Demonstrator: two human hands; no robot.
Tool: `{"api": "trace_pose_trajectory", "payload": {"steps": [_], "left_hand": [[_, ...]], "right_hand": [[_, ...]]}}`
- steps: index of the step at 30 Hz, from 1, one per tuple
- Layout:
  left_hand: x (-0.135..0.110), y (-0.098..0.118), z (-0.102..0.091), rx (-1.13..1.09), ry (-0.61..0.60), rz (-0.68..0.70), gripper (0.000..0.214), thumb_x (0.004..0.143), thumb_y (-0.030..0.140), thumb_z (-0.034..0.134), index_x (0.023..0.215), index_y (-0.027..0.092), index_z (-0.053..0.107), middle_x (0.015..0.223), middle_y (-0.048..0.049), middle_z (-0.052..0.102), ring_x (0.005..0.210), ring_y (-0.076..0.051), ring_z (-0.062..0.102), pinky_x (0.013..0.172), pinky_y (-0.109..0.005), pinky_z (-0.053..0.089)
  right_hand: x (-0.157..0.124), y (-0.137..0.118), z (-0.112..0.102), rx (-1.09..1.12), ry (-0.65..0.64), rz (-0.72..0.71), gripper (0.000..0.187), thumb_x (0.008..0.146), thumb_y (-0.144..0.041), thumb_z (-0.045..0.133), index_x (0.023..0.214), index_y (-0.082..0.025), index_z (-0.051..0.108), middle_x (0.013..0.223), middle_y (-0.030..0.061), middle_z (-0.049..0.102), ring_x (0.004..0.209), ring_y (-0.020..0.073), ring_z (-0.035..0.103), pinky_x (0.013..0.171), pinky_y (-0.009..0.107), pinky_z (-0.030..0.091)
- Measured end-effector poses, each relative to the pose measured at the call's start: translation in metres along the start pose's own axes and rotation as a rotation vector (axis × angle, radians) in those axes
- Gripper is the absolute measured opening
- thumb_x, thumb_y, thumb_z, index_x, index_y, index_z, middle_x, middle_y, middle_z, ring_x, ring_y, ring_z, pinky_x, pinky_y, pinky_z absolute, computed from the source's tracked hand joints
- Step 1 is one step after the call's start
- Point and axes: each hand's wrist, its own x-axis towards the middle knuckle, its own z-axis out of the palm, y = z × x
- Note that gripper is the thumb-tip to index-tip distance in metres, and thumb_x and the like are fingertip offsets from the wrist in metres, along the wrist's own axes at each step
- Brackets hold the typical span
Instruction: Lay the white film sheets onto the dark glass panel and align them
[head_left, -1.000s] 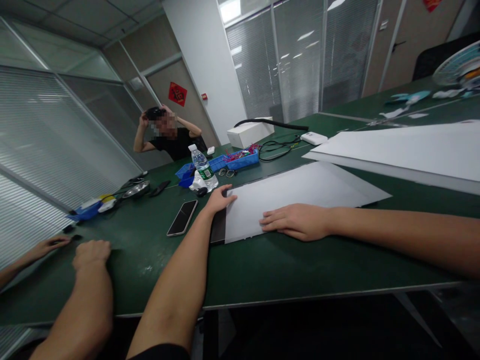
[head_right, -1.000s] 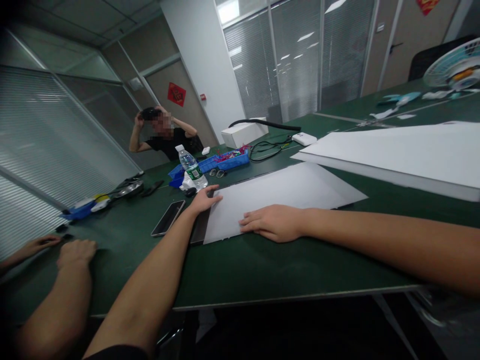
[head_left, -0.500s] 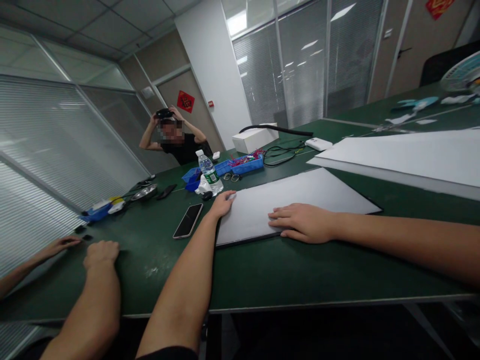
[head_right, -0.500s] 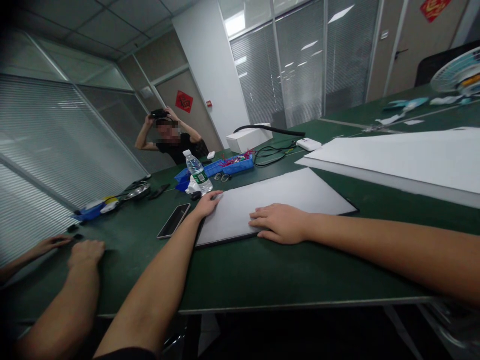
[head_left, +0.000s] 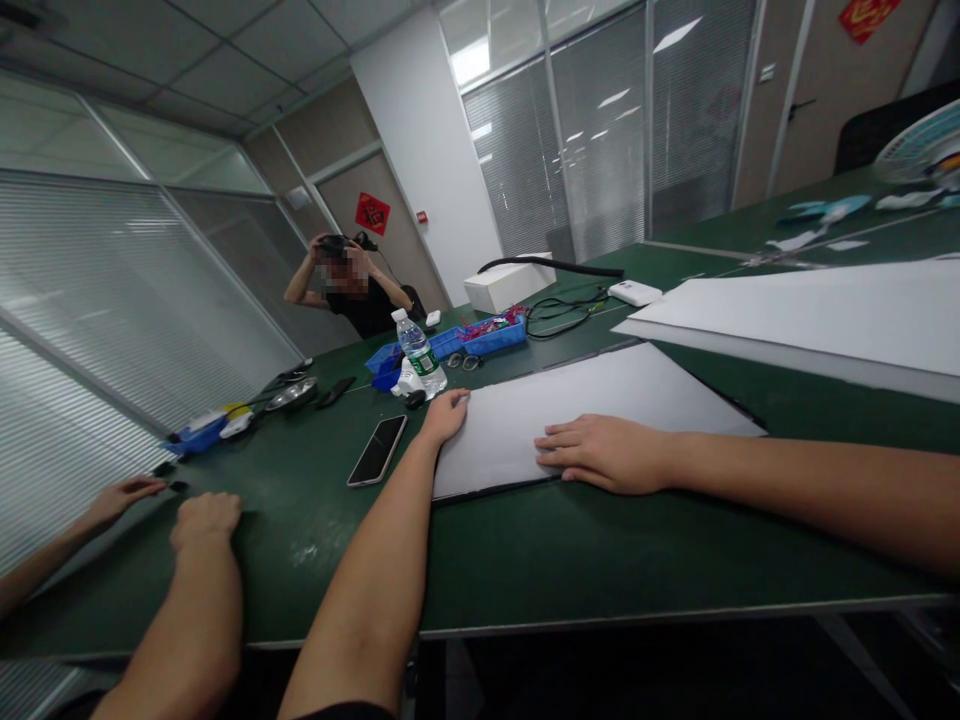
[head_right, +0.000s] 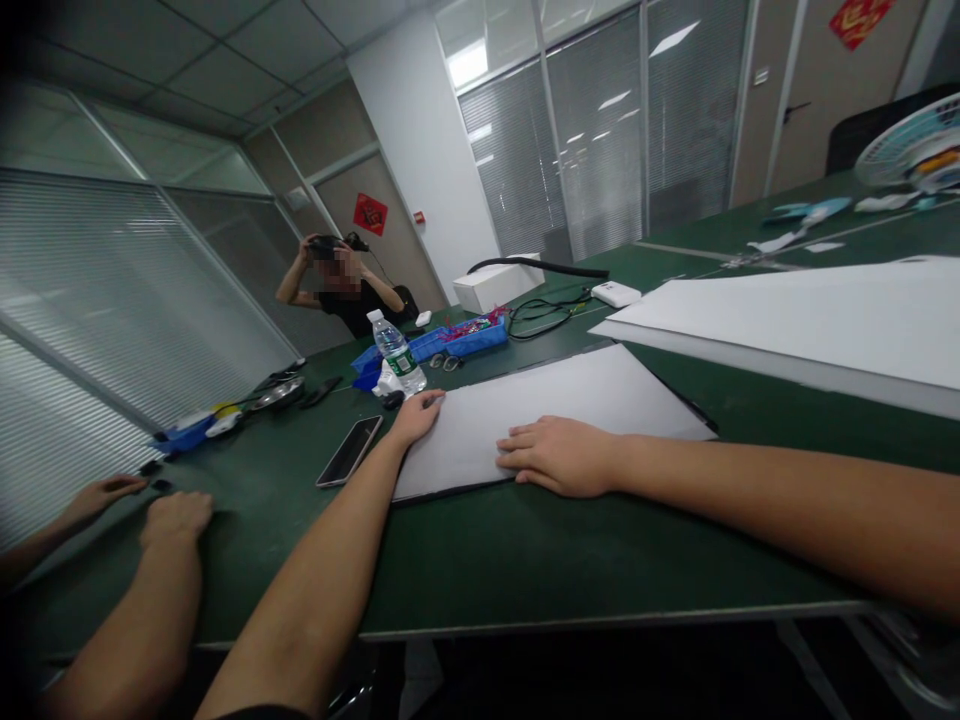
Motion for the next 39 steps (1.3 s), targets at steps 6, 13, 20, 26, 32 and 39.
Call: {"api": "trace_pose_trajectory", "payload": {"steps": [6, 13, 20, 26, 32, 39], "left_hand": [[0.000, 0.000, 0.001, 0.037, 0.015, 0.021, 0.041, 0.090, 0.021, 0.057, 0.126, 0.020, 0.075, 0.140, -0.0069, 0.070, 0.134, -0.025, 0.062, 0.119, -0.040, 0.042], [-0.001, 0.000, 0.000, 0.090, 0.036, 0.020, 0.040, 0.089, 0.022, 0.058, 0.124, 0.022, 0.076, 0.137, -0.0054, 0.072, 0.130, -0.027, 0.065, 0.117, -0.039, 0.044], [-0.002, -0.001, -0.003, 0.130, 0.064, -0.010, 0.039, 0.089, 0.024, 0.057, 0.122, 0.020, 0.078, 0.136, -0.0087, 0.072, 0.128, -0.028, 0.066, 0.114, -0.037, 0.046], [-0.002, -0.001, -0.003, 0.143, 0.095, -0.064, 0.036, 0.091, 0.028, 0.056, 0.119, 0.021, 0.079, 0.133, -0.0084, 0.074, 0.125, -0.028, 0.068, 0.111, -0.037, 0.047], [-0.001, 0.001, -0.004, 0.121, 0.097, -0.081, 0.034, 0.090, 0.029, 0.060, 0.117, 0.023, 0.081, 0.133, -0.0071, 0.074, 0.122, -0.028, 0.069, 0.111, -0.037, 0.048], [0.000, -0.002, -0.001, 0.126, 0.099, -0.070, 0.033, 0.092, 0.028, 0.059, 0.115, 0.023, 0.081, 0.130, -0.0059, 0.076, 0.121, -0.027, 0.069, 0.111, -0.034, 0.047]], "right_hand": [[0.000, 0.000, -0.003, -0.007, -0.046, -0.003, 0.049, 0.107, -0.043, 0.040, 0.148, -0.023, 0.059, 0.152, 0.0099, 0.053, 0.140, 0.0291, 0.052, 0.111, 0.049, 0.046], [0.001, 0.007, -0.006, 0.058, -0.038, -0.036, 0.050, 0.106, -0.045, 0.044, 0.148, -0.022, 0.059, 0.152, 0.0099, 0.053, 0.142, 0.0270, 0.050, 0.117, 0.046, 0.043], [0.001, 0.014, -0.005, 0.058, -0.027, -0.063, 0.051, 0.105, -0.047, 0.046, 0.149, -0.023, 0.058, 0.151, 0.0095, 0.054, 0.142, 0.0243, 0.049, 0.119, 0.043, 0.041], [-0.015, 0.070, -0.022, -0.160, 0.041, 0.190, 0.052, 0.103, -0.054, 0.046, 0.145, -0.028, 0.062, 0.146, 0.0071, 0.059, 0.136, 0.0212, 0.053, 0.118, 0.040, 0.039], [-0.095, 0.169, -0.054, -0.347, 0.138, 0.786, 0.066, 0.101, -0.048, 0.045, 0.152, -0.008, 0.049, 0.155, 0.0270, 0.042, 0.144, 0.0382, 0.038, 0.119, 0.062, 0.026], [-0.157, 0.212, -0.065, -0.258, -0.077, 1.171, 0.052, 0.099, -0.052, 0.057, 0.137, -0.016, 0.059, 0.139, 0.0135, 0.057, 0.125, 0.0241, 0.057, 0.109, 0.050, 0.048]]}}
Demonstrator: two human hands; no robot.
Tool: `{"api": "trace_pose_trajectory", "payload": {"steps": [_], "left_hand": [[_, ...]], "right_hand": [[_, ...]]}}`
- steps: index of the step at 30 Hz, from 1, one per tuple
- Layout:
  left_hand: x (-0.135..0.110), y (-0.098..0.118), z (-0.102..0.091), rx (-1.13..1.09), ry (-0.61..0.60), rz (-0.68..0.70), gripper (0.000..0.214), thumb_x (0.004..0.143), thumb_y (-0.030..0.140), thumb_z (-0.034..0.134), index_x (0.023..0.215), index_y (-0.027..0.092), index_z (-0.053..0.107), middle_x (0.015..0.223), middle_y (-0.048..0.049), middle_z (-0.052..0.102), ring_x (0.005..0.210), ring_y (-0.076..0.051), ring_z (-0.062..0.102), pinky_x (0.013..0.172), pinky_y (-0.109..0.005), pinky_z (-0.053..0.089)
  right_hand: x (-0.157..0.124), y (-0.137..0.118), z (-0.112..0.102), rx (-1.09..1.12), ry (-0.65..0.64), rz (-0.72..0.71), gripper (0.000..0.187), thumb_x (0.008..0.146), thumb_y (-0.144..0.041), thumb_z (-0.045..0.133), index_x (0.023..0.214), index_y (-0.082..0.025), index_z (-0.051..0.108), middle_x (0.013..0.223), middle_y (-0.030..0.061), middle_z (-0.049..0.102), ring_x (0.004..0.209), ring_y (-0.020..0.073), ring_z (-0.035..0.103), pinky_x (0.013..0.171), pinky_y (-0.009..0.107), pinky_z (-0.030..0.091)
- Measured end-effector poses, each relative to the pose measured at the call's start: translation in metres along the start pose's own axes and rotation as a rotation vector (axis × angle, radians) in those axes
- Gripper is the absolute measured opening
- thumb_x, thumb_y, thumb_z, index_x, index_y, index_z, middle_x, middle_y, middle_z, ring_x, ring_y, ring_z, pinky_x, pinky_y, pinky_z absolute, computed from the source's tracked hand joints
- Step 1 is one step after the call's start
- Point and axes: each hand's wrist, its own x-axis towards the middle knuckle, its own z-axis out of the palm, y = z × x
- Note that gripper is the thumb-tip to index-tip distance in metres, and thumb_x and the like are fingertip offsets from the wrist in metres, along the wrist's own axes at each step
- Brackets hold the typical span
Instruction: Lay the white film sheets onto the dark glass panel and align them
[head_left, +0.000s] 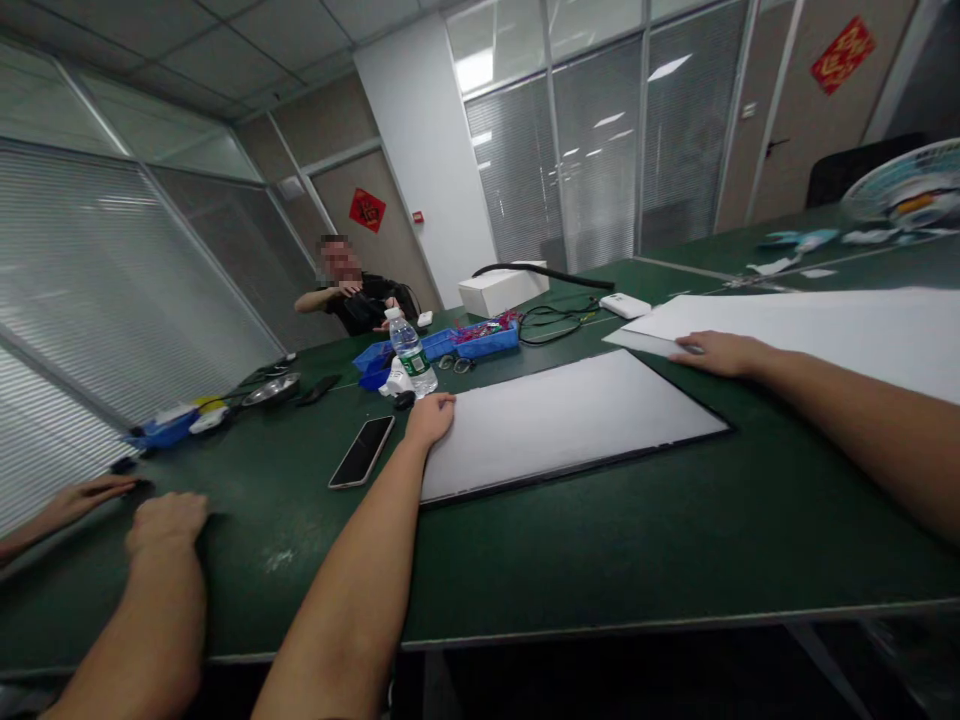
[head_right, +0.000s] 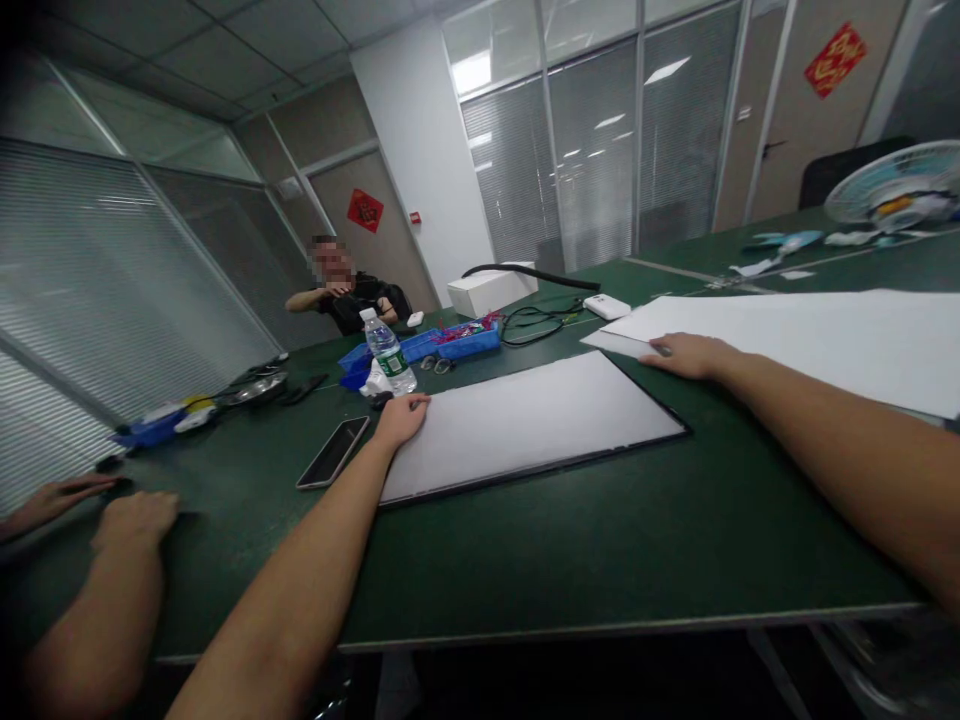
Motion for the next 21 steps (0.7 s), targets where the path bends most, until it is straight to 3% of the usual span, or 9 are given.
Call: {"api": "trace_pose_trajectory", "payload": {"steps": [6, 12, 21], "left_hand": [[0.000, 0.001, 0.000, 0.028, -0.006, -0.001, 0.034, 0.094, 0.027, 0.056, 0.118, 0.022, 0.080, 0.133, -0.0075, 0.074, 0.126, -0.028, 0.067, 0.112, -0.035, 0.046], [0.000, 0.001, -0.002, 0.030, -0.011, 0.000, 0.035, 0.094, 0.027, 0.057, 0.119, 0.021, 0.080, 0.133, -0.0081, 0.074, 0.124, -0.027, 0.068, 0.111, -0.036, 0.047], [-0.001, 0.001, -0.002, 0.021, 0.000, 0.012, 0.034, 0.092, 0.027, 0.058, 0.117, 0.021, 0.080, 0.128, -0.0073, 0.076, 0.117, -0.026, 0.071, 0.110, -0.035, 0.048]], "right_hand": [[0.003, -0.026, -0.001, -0.063, -0.022, 0.076, 0.050, 0.099, -0.046, 0.061, 0.138, -0.016, 0.057, 0.135, 0.0130, 0.058, 0.122, 0.0237, 0.058, 0.105, 0.049, 0.052], [-0.009, -0.050, -0.013, -0.107, 0.062, 0.122, 0.044, 0.098, -0.043, 0.062, 0.131, -0.014, 0.061, 0.129, 0.0126, 0.060, 0.117, 0.0215, 0.060, 0.102, 0.044, 0.054], [-0.033, -0.063, -0.033, -0.107, 0.204, 0.151, 0.039, 0.099, -0.045, 0.062, 0.121, -0.013, 0.064, 0.115, 0.0099, 0.064, 0.104, 0.0174, 0.062, 0.093, 0.038, 0.055]]}}
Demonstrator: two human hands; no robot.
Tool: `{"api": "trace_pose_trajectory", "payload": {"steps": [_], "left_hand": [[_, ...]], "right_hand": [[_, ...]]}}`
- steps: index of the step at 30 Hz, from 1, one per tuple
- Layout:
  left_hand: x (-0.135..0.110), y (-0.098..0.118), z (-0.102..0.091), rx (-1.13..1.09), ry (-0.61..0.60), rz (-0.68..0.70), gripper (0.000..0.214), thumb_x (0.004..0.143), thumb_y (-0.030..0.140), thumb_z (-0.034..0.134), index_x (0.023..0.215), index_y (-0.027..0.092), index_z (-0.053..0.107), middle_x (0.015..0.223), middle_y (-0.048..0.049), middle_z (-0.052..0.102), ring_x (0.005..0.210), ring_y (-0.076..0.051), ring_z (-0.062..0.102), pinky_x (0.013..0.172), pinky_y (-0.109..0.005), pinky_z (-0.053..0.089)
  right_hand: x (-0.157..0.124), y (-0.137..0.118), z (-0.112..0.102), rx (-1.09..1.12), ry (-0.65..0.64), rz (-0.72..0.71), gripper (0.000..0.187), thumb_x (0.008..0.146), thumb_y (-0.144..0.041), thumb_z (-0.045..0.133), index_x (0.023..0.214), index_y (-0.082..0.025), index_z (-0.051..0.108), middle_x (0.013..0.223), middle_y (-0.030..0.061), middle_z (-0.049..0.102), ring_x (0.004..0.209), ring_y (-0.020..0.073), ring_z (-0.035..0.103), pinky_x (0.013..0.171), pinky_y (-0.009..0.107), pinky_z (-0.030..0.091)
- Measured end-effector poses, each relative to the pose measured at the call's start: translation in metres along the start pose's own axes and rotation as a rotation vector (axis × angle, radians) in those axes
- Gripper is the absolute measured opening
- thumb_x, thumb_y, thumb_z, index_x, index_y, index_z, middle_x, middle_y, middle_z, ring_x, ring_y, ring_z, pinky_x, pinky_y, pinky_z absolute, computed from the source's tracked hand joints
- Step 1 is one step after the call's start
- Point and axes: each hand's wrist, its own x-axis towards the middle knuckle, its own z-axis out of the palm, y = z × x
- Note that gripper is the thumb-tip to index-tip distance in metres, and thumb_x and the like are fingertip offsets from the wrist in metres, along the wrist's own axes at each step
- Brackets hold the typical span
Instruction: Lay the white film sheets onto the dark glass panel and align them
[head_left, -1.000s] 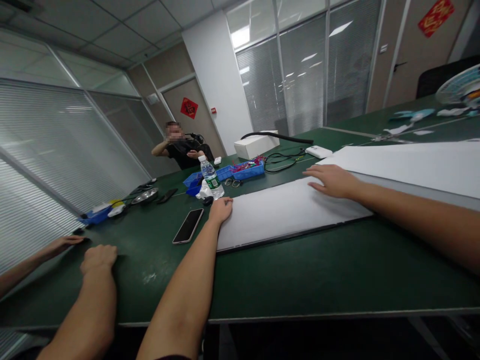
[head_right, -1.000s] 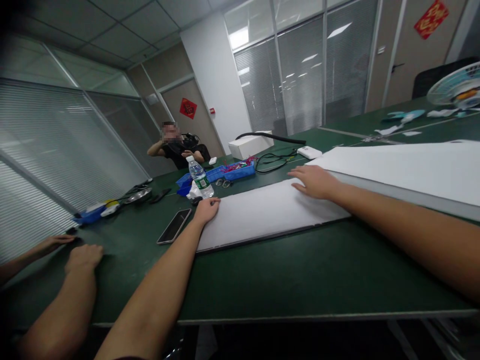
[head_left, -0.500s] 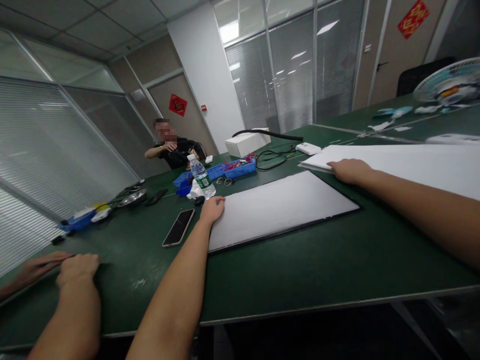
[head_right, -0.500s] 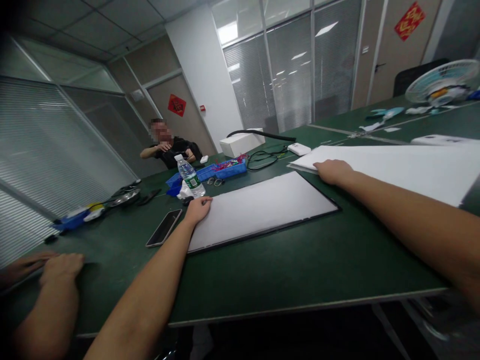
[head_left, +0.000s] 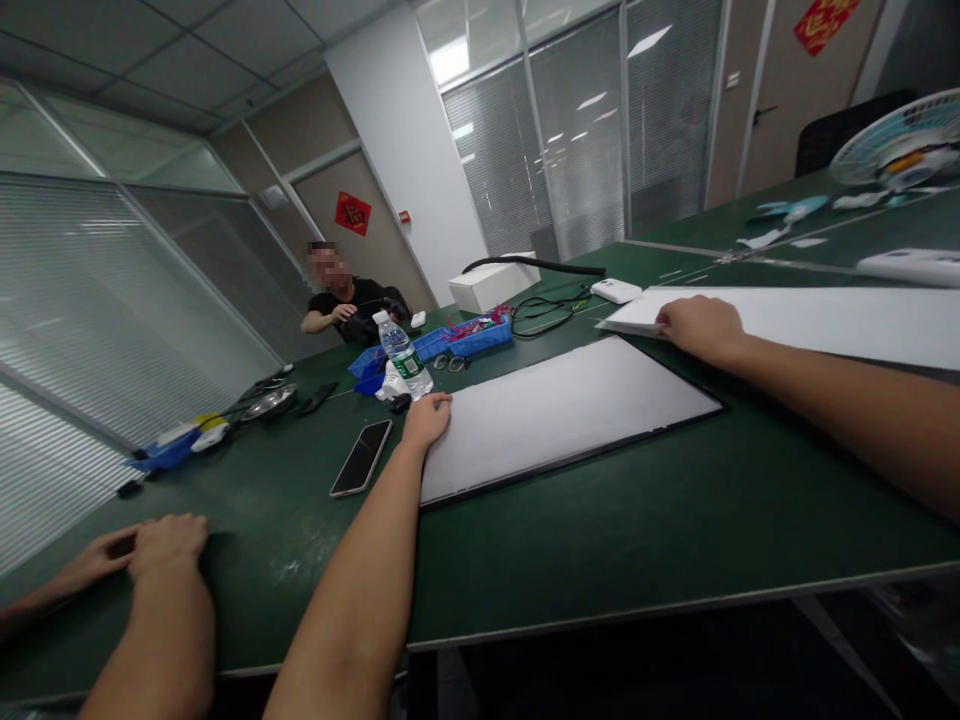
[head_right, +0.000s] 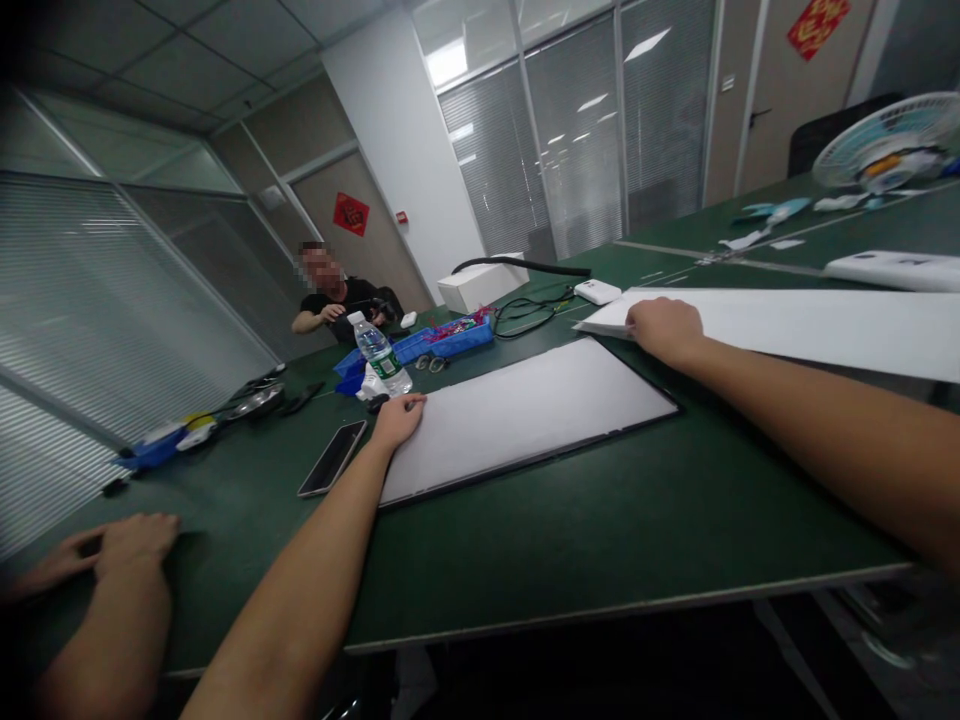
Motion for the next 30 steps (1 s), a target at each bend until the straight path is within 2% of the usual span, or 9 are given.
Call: {"api": "trace_pose_trajectory", "payload": {"steps": [2, 4, 8, 12, 15, 20, 27, 30], "left_hand": [[0.000, 0.000, 0.000, -0.004, 0.003, 0.003, 0.035, 0.092, 0.026, 0.058, 0.118, 0.021, 0.080, 0.128, -0.0076, 0.076, 0.118, -0.027, 0.070, 0.110, -0.035, 0.048], [0.000, 0.000, 0.000, -0.007, 0.004, 0.006, 0.035, 0.092, 0.025, 0.057, 0.118, 0.020, 0.080, 0.129, -0.0083, 0.076, 0.119, -0.027, 0.070, 0.110, -0.036, 0.048], [0.000, -0.001, 0.001, -0.011, 0.001, 0.002, 0.035, 0.091, 0.027, 0.058, 0.117, 0.021, 0.081, 0.131, -0.0082, 0.075, 0.123, -0.028, 0.068, 0.111, -0.036, 0.047], [-0.001, 0.002, 0.000, -0.016, -0.003, -0.004, 0.035, 0.093, 0.032, 0.056, 0.117, 0.022, 0.080, 0.130, -0.0072, 0.076, 0.125, -0.028, 0.067, 0.111, -0.035, 0.046], [-0.002, 0.004, -0.001, -0.022, -0.007, -0.003, 0.042, 0.099, 0.041, 0.048, 0.115, 0.021, 0.081, 0.125, -0.0080, 0.078, 0.121, -0.028, 0.068, 0.106, -0.034, 0.048], [-0.001, 0.005, -0.002, -0.034, -0.011, -0.012, 0.051, 0.101, 0.049, 0.042, 0.117, 0.019, 0.080, 0.119, -0.0098, 0.079, 0.116, -0.029, 0.069, 0.101, -0.034, 0.049], [0.001, 0.004, -0.002, -0.051, -0.045, -0.050, 0.049, 0.085, 0.043, 0.067, 0.127, 0.019, 0.076, 0.129, -0.0108, 0.075, 0.119, -0.031, 0.068, 0.105, -0.036, 0.048], [0.001, 0.004, -0.003, -0.077, -0.061, -0.071, 0.050, 0.082, 0.039, 0.071, 0.127, 0.019, 0.076, 0.128, -0.0088, 0.076, 0.117, -0.029, 0.069, 0.104, -0.034, 0.050]], "right_hand": [[-0.007, -0.006, -0.010, -0.024, 0.038, -0.031, 0.037, 0.099, -0.043, 0.061, 0.118, -0.011, 0.064, 0.112, 0.0101, 0.063, 0.101, 0.0170, 0.062, 0.091, 0.036, 0.055], [-0.016, -0.018, -0.022, -0.043, 0.084, -0.101, 0.031, 0.101, -0.035, 0.055, 0.114, -0.008, 0.065, 0.113, 0.0144, 0.062, 0.101, 0.0186, 0.061, 0.086, 0.034, 0.052], [-0.046, -0.065, -0.042, -0.043, 0.154, -0.302, 0.033, 0.100, -0.016, 0.036, 0.109, -0.005, 0.066, 0.111, 0.0232, 0.062, 0.096, 0.0228, 0.061, 0.074, 0.033, 0.042], [-0.092, -0.124, -0.043, -0.001, 0.132, -0.574, 0.029, 0.098, -0.015, 0.039, 0.104, -0.011, 0.067, 0.105, 0.0178, 0.064, 0.087, 0.0206, 0.061, 0.067, 0.029, 0.036], [-0.124, -0.152, -0.037, 0.056, 0.087, -0.794, 0.024, 0.100, -0.021, 0.045, 0.099, -0.014, 0.068, 0.099, 0.0123, 0.067, 0.081, 0.0172, 0.059, 0.063, 0.027, 0.033], [-0.145, -0.163, -0.029, 0.160, 0.068, -1.060, 0.028, 0.104, -0.030, 0.046, 0.098, -0.018, 0.071, 0.095, 0.0065, 0.069, 0.082, 0.0151, 0.060, 0.067, 0.026, 0.037], [-0.141, -0.162, -0.023, 0.352, 0.100, -1.252, 0.038, 0.108, -0.037, 0.041, 0.120, -0.022, 0.073, 0.115, 0.0074, 0.072, 0.104, 0.0162, 0.065, 0.089, 0.031, 0.050], [-0.139, -0.161, -0.020, 0.415, 0.110, -1.280, 0.037, 0.107, -0.035, 0.043, 0.120, -0.020, 0.074, 0.114, 0.0075, 0.074, 0.105, 0.0162, 0.067, 0.091, 0.032, 0.052]]}}
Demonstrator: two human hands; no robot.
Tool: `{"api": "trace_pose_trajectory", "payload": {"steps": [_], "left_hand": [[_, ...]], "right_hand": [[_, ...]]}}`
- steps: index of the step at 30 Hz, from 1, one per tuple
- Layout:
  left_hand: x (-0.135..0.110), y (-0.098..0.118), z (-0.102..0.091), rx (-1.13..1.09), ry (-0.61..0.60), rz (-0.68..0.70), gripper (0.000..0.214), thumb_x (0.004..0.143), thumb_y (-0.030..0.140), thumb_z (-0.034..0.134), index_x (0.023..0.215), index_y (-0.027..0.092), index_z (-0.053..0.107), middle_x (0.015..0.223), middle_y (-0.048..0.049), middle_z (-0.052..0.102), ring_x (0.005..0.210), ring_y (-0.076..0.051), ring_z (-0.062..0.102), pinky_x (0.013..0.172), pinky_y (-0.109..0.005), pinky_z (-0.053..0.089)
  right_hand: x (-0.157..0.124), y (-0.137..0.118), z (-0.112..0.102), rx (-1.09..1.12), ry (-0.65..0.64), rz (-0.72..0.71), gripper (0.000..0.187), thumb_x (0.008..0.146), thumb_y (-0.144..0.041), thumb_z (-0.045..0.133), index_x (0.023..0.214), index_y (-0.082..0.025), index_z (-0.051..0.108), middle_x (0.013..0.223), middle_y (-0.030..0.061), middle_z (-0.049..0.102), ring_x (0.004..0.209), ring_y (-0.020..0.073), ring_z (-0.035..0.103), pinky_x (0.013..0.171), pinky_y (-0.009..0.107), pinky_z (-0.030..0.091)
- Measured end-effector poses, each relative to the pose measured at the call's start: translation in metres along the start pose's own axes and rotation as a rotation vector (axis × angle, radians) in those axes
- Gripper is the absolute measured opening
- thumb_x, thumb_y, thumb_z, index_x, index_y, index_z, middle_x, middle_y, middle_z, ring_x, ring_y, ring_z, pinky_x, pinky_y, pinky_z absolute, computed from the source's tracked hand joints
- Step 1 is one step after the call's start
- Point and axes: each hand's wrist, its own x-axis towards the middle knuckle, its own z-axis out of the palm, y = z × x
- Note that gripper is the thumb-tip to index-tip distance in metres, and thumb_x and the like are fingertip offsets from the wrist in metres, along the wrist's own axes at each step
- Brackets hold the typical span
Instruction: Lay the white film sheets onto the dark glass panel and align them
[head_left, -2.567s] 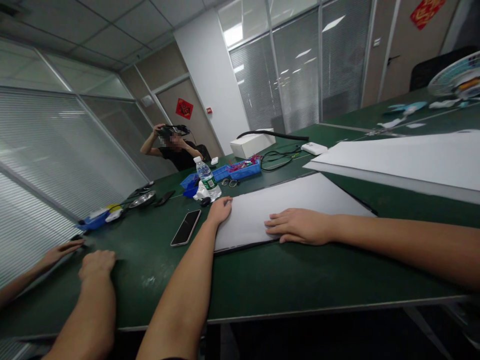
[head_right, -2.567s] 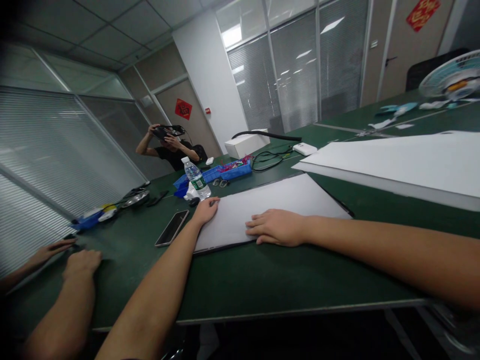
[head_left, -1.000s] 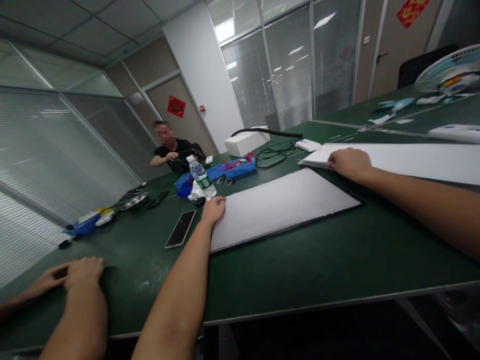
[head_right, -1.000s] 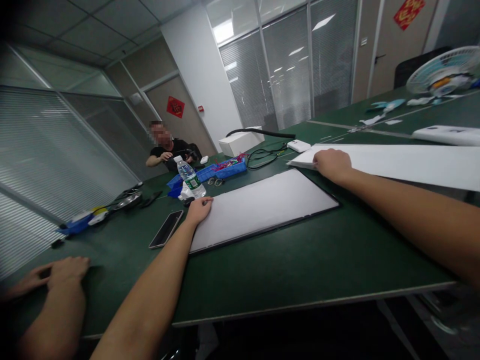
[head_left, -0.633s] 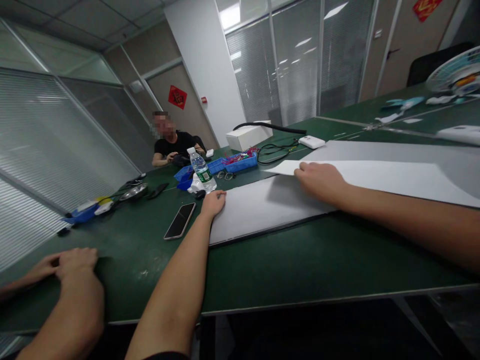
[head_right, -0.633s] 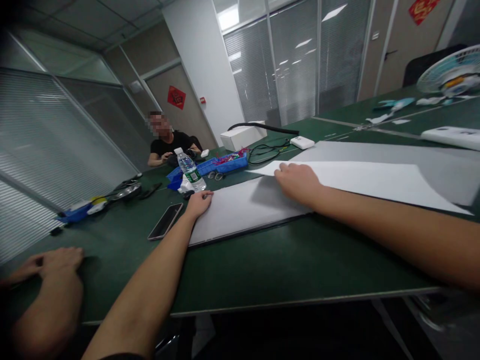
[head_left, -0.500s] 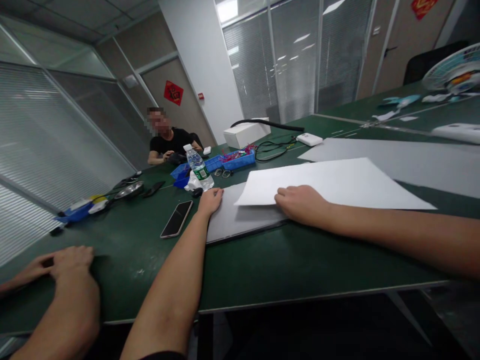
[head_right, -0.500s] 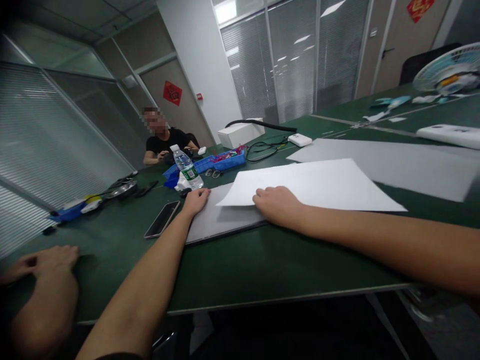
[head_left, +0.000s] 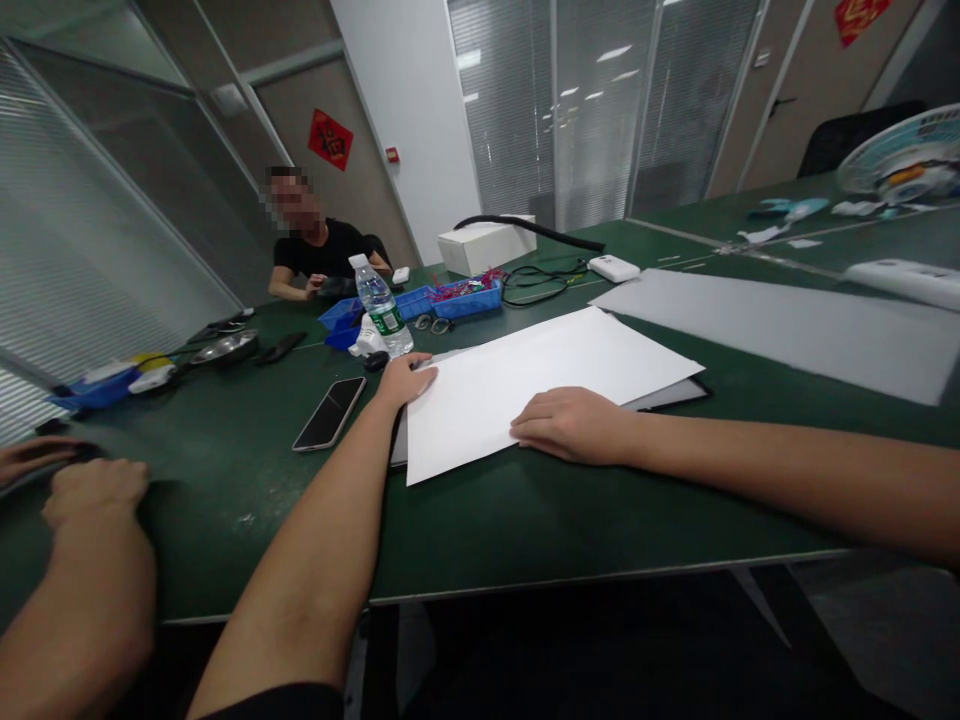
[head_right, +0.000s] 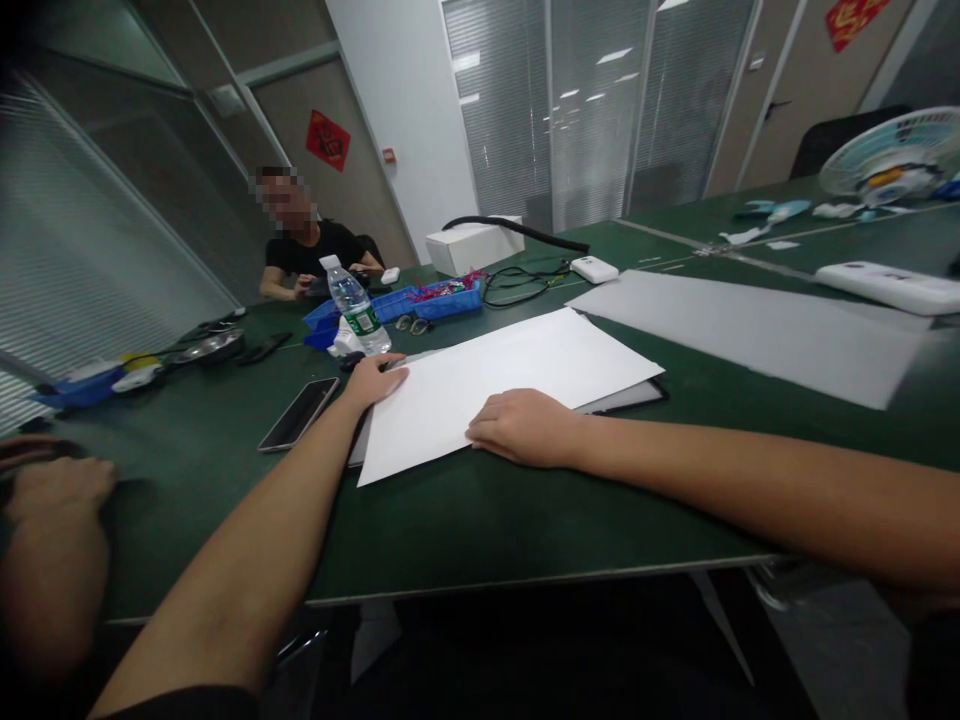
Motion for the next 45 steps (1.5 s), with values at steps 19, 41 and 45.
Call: {"api": "trace_pose_trajectory", "payload": {"steps": [19, 41, 45], "left_hand": [[0.000, 0.001, -0.001, -0.006, 0.019, -0.011, 0.043, 0.086, 0.041, 0.073, 0.123, 0.021, 0.079, 0.117, -0.0083, 0.079, 0.104, -0.026, 0.072, 0.100, -0.034, 0.053], [0.005, -0.005, 0.004, -0.012, 0.050, 0.017, 0.037, 0.087, 0.041, 0.070, 0.114, 0.019, 0.082, 0.107, -0.0098, 0.080, 0.097, -0.027, 0.072, 0.095, -0.034, 0.053], [0.004, -0.004, 0.003, -0.008, 0.055, 0.027, 0.037, 0.087, 0.040, 0.069, 0.114, 0.019, 0.082, 0.112, -0.0099, 0.080, 0.102, -0.027, 0.071, 0.097, -0.034, 0.052]], "right_hand": [[0.000, 0.001, 0.000, 0.158, 0.017, -0.026, 0.037, 0.105, -0.038, 0.050, 0.130, -0.022, 0.070, 0.133, 0.0096, 0.067, 0.122, 0.0206, 0.062, 0.102, 0.040, 0.048], [-0.134, 0.211, -0.042, -0.222, -0.327, 1.194, 0.052, 0.099, -0.055, 0.057, 0.133, -0.016, 0.060, 0.131, 0.0119, 0.061, 0.117, 0.0216, 0.060, 0.103, 0.047, 0.052], [-0.122, 0.203, -0.042, -0.306, -0.314, 1.215, 0.044, 0.099, -0.046, 0.061, 0.126, -0.011, 0.062, 0.123, 0.0128, 0.063, 0.111, 0.0196, 0.062, 0.099, 0.042, 0.055]]}}
